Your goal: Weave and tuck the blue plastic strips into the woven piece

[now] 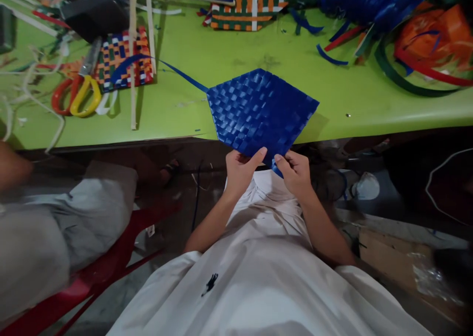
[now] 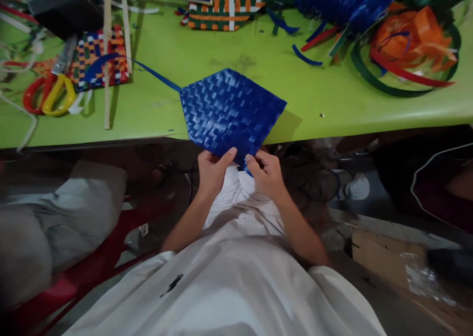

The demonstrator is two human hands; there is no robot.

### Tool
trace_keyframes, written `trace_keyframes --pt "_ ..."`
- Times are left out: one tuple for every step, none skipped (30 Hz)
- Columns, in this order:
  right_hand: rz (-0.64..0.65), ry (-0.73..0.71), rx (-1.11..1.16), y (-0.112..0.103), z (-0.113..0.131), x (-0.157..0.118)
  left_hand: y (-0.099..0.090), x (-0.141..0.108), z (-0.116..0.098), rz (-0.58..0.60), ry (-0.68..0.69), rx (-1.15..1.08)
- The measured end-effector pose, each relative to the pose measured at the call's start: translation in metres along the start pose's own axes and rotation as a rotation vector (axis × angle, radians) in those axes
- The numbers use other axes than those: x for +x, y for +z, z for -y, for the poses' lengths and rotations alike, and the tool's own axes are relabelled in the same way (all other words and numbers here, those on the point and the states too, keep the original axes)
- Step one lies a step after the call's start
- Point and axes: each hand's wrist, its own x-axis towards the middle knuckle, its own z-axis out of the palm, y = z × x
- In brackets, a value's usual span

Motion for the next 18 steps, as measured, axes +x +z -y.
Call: trace_keyframes --pt "-0.022 0.001 0.008 0.001 0.001 -0.001 0.001 -0.001 -0.001 -0.001 0.008 0.005" --pt "-0.044 0.004 0.013 0.003 0.001 -0.002 0.002 -0.001 -0.002 0.001 0.017 0.007" --pt "-0.064 0.009 0.015 0.004 0.001 -0.003 0.002 -0.002 -0.002 0.008 0.022 0.007" --pt "-0.083 0.015 0.015 0.006 0.001 -0.004 0.003 -0.002 -0.002 0.016 0.024 0.005" --pt "-0.098 0.021 0.016 0.007 -0.001 -0.005 0.003 -0.003 -0.002 0.025 0.021 0.003" --pt "-0.111 0.027 0.017 0.009 -0.002 -0.007 0.003 -0.003 -0.001 0.032 0.015 -0.001" --pt "-0.118 0.035 0.02 0.011 -0.005 -0.009 0.004 -0.003 0.0 0.035 0.01 -0.008" --pt "-0.118 0.045 0.023 0.014 -0.007 -0.01 0.005 -0.003 0.001 0.032 0.003 -0.021" --pt "-0.113 0.055 0.027 0.018 -0.01 -0.012 0.005 -0.003 0.003 0.025 -0.003 -0.037" --pt "-0.102 0.066 0.03 0.022 -0.013 -0.013 0.006 -0.003 0.005 0.013 -0.004 -0.057" --pt "-0.084 0.075 0.032 0.026 -0.015 -0.014 0.007 -0.002 0.006 -0.002 -0.003 -0.082" --pt "-0.063 0.083 0.032 0.029 -0.017 -0.014 0.008 -0.001 0.007 -0.017 -0.002 -0.105" --pt "-0.036 0.09 0.029 0.032 -0.018 -0.013 0.008 0.0 0.008 -0.027 -0.002 -0.118" --pt "-0.004 0.095 0.022 0.034 -0.018 -0.013 0.007 0.001 0.008 -0.033 0.004 -0.122" --pt "0.031 0.097 0.015 0.035 -0.018 -0.013 0.005 0.003 0.007 -0.032 0.015 -0.117" --pt "0.068 0.099 0.009 0.034 -0.016 -0.013 0.003 0.004 0.006 -0.025 0.023 -0.105" --pt "0.113 0.096 -0.006 0.032 -0.014 -0.014 0.0 0.005 0.004 -0.011 0.028 -0.089" --pt "0.154 0.082 -0.035 0.029 -0.011 -0.016 -0.003 0.007 0.002 0.006 0.029 -0.075"
